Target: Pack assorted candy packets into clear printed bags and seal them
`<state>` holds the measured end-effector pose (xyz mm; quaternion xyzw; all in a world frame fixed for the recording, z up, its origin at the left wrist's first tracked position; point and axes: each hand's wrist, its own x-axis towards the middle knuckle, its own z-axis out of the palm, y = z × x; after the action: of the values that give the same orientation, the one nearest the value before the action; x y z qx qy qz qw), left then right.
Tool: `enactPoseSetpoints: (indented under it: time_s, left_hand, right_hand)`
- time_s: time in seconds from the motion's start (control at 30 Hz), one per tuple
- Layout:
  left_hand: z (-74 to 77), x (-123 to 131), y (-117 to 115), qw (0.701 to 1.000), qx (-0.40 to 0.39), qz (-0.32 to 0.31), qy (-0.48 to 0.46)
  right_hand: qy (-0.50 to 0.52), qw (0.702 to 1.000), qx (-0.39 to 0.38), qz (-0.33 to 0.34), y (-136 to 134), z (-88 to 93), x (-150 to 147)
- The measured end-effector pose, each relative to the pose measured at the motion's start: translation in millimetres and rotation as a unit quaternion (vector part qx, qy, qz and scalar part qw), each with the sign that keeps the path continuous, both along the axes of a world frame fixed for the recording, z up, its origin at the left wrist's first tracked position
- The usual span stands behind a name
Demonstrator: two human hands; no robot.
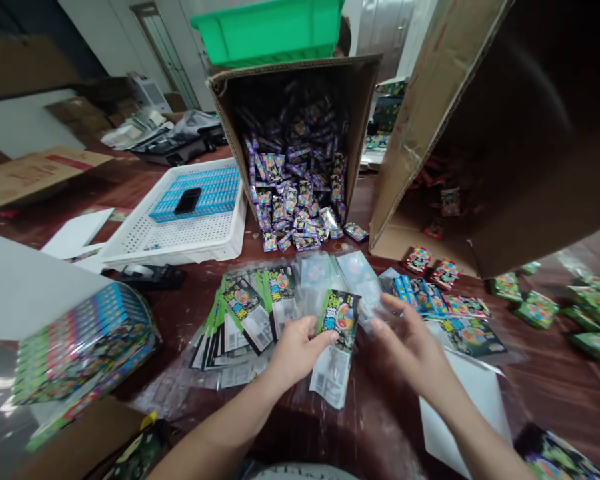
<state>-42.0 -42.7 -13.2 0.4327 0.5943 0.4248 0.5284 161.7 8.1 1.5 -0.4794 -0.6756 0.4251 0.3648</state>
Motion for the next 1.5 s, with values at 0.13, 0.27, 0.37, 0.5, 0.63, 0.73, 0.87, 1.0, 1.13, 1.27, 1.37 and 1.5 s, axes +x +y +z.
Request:
enactPoseSetpoints:
  time_s: [0.13,0.27,0.37,0.5,0.63,0.73,0.87,1.0,1.13,1.27,1.37,1.5]
  left_hand:
    - [-17.5,9.6,1.3,0.999,0.015,0.038,0.027]
    - [-29.7,13.0,-4.3,0.988,0.04,0.017,0.146]
    - [-26.7,6.9,3.7,0.967,0.104,0.034,0.228]
    - [4.2,-11.2,47.7,0.907,0.208,0.061,0.362]
    - [36.3,-29.7,118.5,0.845,0.16,0.032,0.509]
    - [38.4,-38.1,165.9,0.81,0.134,0.04,0.569]
    - [25.7,-44.7,194.9,0.818,0.122,0.012,0.562]
    - [22.3,-52.4,189.7,0.831,0.132,0.026,0.54]
    - [28.7,-53.3,168.4,0.867,0.141,0.026,0.478]
    - [32.9,-34.4,133.1,0.957,0.136,-0.031,0.253]
    - [31.7,-7.6,101.7,0.992,0.089,-0.088,0.028]
    - [24.5,38.3,58.7,0.988,0.022,-0.141,-0.051]
  right_hand:
    - [-0.103,0.991,-0.077,-0.032,-30.4,-34.5,-32.0]
    - [-0.181,0.979,-0.032,-0.089,-40.2,-51.3,-43.7]
    - [-0.188,0.979,-0.017,-0.073,-36.2,-56.2,-41.6]
    - [-0.213,0.976,-0.002,-0.048,-30.2,-45.6,-28.9]
    - [-0.239,0.969,0.051,-0.035,-9.7,-18.3,4.8]
    - [-0.291,0.943,0.161,-0.002,26.7,-0.7,46.0]
    - [-0.379,0.892,0.216,0.117,85.6,3.5,85.8]
    - [-0.404,0.866,0.219,0.199,119.4,-3.0,80.6]
    - [-0.347,0.886,0.256,0.172,103.8,6.1,72.5]
    - [-0.183,0.954,0.2,0.127,45.6,17.6,90.5]
    - [-0.098,0.983,0.121,0.096,-9.7,13.4,109.5]
    - [0.004,0.999,-0.042,0.027,-75.8,4.3,126.2]
